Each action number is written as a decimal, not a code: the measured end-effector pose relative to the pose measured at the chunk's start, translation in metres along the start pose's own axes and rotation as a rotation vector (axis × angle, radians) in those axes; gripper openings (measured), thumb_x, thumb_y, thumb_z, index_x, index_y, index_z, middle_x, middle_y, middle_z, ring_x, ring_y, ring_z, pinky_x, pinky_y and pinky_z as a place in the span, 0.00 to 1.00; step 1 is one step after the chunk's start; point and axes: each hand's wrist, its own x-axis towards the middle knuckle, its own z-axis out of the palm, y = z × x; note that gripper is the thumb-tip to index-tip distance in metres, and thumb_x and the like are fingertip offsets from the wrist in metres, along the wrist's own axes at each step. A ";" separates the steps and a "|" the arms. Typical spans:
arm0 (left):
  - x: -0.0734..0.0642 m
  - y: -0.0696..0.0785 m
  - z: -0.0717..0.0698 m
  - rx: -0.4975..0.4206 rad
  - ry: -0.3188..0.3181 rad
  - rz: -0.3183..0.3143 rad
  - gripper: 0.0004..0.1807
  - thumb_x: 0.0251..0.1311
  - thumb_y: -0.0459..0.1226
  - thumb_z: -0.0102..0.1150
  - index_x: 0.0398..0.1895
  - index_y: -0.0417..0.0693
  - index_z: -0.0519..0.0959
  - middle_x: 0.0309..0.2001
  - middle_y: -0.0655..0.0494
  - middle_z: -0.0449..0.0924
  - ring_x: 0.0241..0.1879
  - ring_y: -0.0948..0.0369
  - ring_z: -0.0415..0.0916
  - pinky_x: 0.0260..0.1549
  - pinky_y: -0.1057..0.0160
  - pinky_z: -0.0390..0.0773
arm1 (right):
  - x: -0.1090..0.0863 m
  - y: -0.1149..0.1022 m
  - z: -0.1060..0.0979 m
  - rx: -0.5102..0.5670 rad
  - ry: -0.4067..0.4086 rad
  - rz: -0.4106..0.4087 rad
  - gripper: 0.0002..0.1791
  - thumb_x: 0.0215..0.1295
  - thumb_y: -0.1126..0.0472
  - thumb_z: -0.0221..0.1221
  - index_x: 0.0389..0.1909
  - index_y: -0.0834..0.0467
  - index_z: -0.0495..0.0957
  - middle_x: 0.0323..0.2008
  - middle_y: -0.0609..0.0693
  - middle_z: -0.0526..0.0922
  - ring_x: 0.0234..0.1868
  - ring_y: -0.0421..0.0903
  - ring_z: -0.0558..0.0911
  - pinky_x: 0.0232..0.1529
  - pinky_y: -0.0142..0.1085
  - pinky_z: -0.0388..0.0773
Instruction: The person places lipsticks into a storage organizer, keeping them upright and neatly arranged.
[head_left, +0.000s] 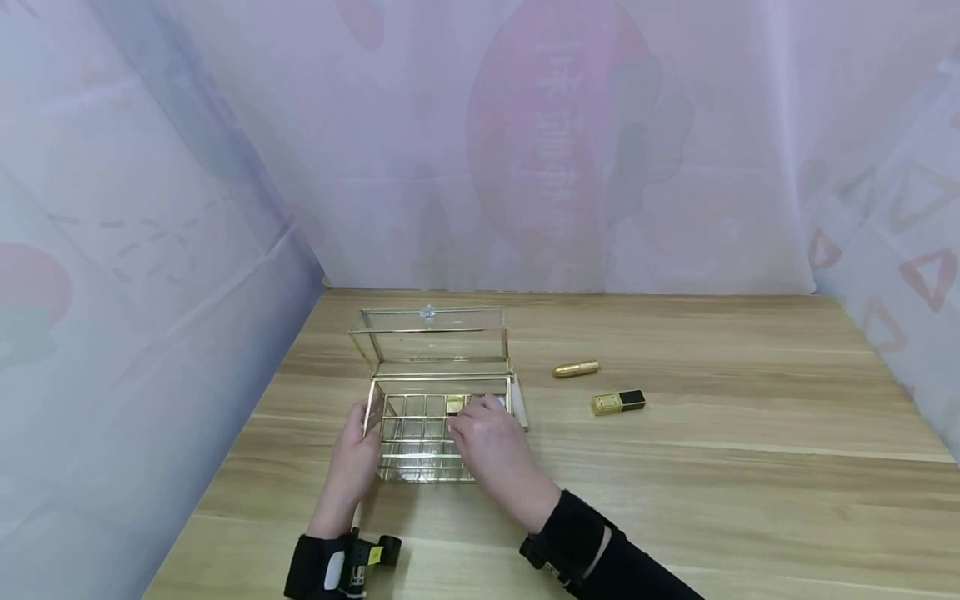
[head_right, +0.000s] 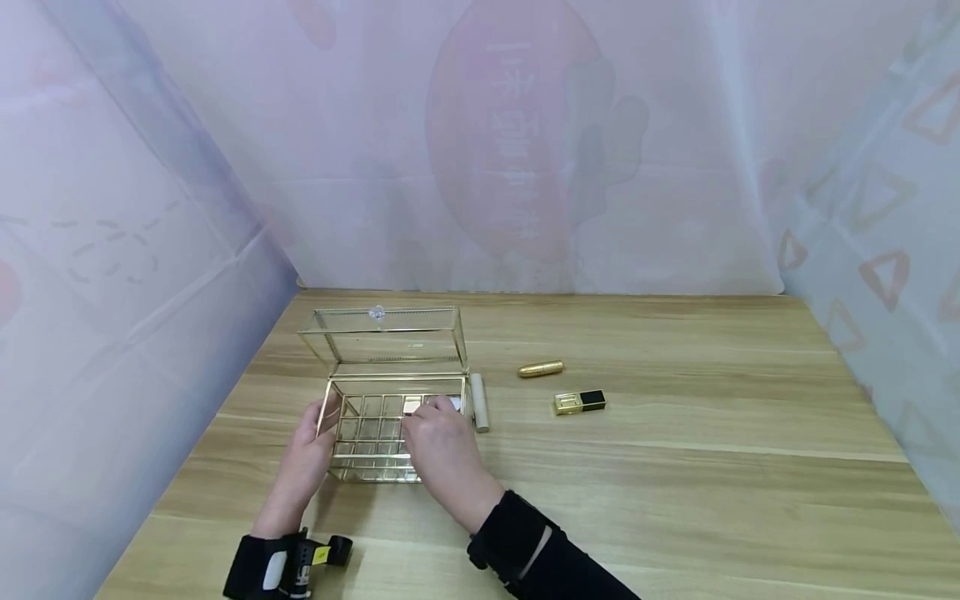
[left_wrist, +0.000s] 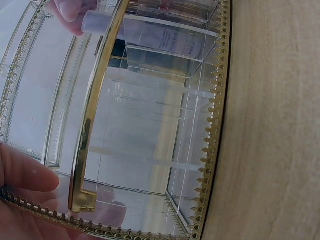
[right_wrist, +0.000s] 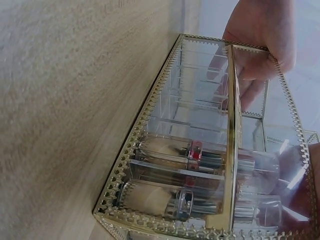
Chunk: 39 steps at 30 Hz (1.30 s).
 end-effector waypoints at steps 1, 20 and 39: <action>0.000 0.000 0.000 -0.002 -0.001 0.001 0.25 0.61 0.24 0.35 0.63 0.35 0.61 0.68 0.35 0.59 0.66 0.43 0.53 0.65 0.37 0.51 | 0.000 0.000 0.000 0.005 0.003 -0.001 0.04 0.55 0.63 0.64 0.30 0.57 0.87 0.31 0.47 0.88 0.37 0.44 0.78 0.42 0.34 0.79; 0.000 0.000 0.002 -0.023 0.006 0.013 0.25 0.61 0.23 0.35 0.64 0.35 0.61 0.68 0.35 0.60 0.65 0.43 0.54 0.65 0.38 0.50 | -0.016 0.026 -0.029 0.679 0.178 0.306 0.09 0.56 0.70 0.62 0.37 0.61 0.85 0.37 0.54 0.88 0.38 0.42 0.81 0.41 0.40 0.83; -0.003 0.000 0.000 -0.015 -0.005 -0.001 0.25 0.62 0.24 0.35 0.65 0.35 0.59 0.68 0.35 0.59 0.66 0.42 0.53 0.64 0.36 0.50 | -0.049 0.122 -0.062 0.474 0.090 0.641 0.13 0.59 0.66 0.62 0.46 0.61 0.83 0.45 0.58 0.84 0.45 0.51 0.78 0.43 0.49 0.78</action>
